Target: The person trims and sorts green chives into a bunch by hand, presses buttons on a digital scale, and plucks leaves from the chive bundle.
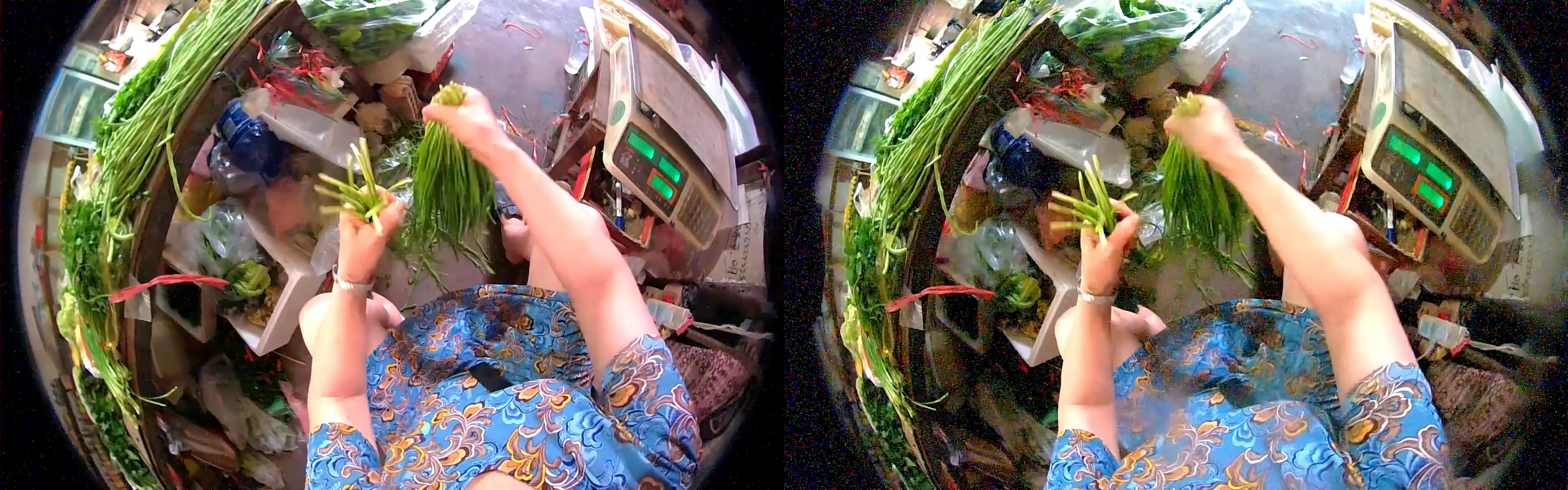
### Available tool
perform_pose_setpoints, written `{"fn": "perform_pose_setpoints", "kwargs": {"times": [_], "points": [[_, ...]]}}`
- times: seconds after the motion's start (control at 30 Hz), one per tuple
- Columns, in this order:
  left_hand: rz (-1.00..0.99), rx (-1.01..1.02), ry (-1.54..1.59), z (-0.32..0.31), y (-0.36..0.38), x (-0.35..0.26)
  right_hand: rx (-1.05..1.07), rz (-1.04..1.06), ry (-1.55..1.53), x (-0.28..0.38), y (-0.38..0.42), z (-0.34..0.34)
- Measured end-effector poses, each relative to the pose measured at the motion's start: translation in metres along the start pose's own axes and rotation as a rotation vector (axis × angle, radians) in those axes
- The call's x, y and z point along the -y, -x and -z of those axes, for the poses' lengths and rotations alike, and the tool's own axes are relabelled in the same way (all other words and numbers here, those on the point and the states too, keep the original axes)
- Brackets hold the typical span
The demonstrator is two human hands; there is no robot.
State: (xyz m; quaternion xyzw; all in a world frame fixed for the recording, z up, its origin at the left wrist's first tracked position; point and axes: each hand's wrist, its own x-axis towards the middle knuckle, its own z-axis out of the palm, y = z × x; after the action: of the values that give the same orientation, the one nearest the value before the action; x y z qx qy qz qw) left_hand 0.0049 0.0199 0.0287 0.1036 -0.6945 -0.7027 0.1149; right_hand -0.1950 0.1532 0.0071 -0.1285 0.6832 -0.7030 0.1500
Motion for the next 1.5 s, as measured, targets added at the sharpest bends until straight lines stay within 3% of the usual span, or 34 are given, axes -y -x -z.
{"fn": "perform_pose_setpoints", "kwargs": {"times": [0.07,0.13,0.3,0.67,0.8,0.87,0.93,1.0,1.03,1.07,1.13,1.17,1.33,1.4,1.5], "points": [[0.224,0.018,0.063,0.004,-0.003,-0.005,0.120,0.025,-0.078,0.007,0.002,0.006],[0.199,0.064,0.063,0.006,-0.006,-0.005,0.270,0.150,-0.045,0.011,0.013,0.004],[0.228,0.107,0.143,0.009,-0.006,-0.002,0.472,0.024,-0.114,0.025,0.021,0.004],[0.336,0.131,0.194,0.002,-0.004,-0.002,0.689,-0.115,-0.278,0.023,0.036,-0.016],[0.393,0.251,0.168,0.006,-0.004,0.001,0.731,-0.109,-0.255,0.023,0.042,-0.020],[0.434,0.295,0.176,0.007,-0.005,0.005,0.714,-0.048,-0.221,0.023,0.046,-0.023],[0.453,0.343,0.198,0.011,-0.007,0.008,0.636,-0.161,-0.274,0.028,0.051,-0.024],[0.406,0.261,0.209,0.006,-0.007,0.004,0.596,-0.204,-0.302,0.025,0.050,-0.028],[0.399,0.127,0.232,-0.005,-0.006,-0.007,0.507,-0.127,-0.309,0.018,0.047,-0.031],[0.382,0.141,0.269,0.002,-0.009,0.006,0.418,-0.050,-0.315,0.014,0.043,-0.032],[0.378,0.115,0.269,0.006,-0.012,0.003,0.365,-0.097,-0.329,0.014,0.037,-0.025],[0.334,0.018,0.195,0.003,-0.010,0.002,0.350,-0.078,-0.301,0.013,0.036,-0.023],[0.358,0.047,0.118,0.012,-0.012,0.005,0.268,0.041,-0.294,0.006,0.031,-0.024],[0.330,-0.033,-0.032,0.018,-0.012,0.012,0.106,0.008,-0.225,0.014,0.026,-0.014],[0.333,-0.071,-0.029,0.029,-0.011,0.016,0.063,0.068,-0.388,0.017,0.012,0.005]]}}
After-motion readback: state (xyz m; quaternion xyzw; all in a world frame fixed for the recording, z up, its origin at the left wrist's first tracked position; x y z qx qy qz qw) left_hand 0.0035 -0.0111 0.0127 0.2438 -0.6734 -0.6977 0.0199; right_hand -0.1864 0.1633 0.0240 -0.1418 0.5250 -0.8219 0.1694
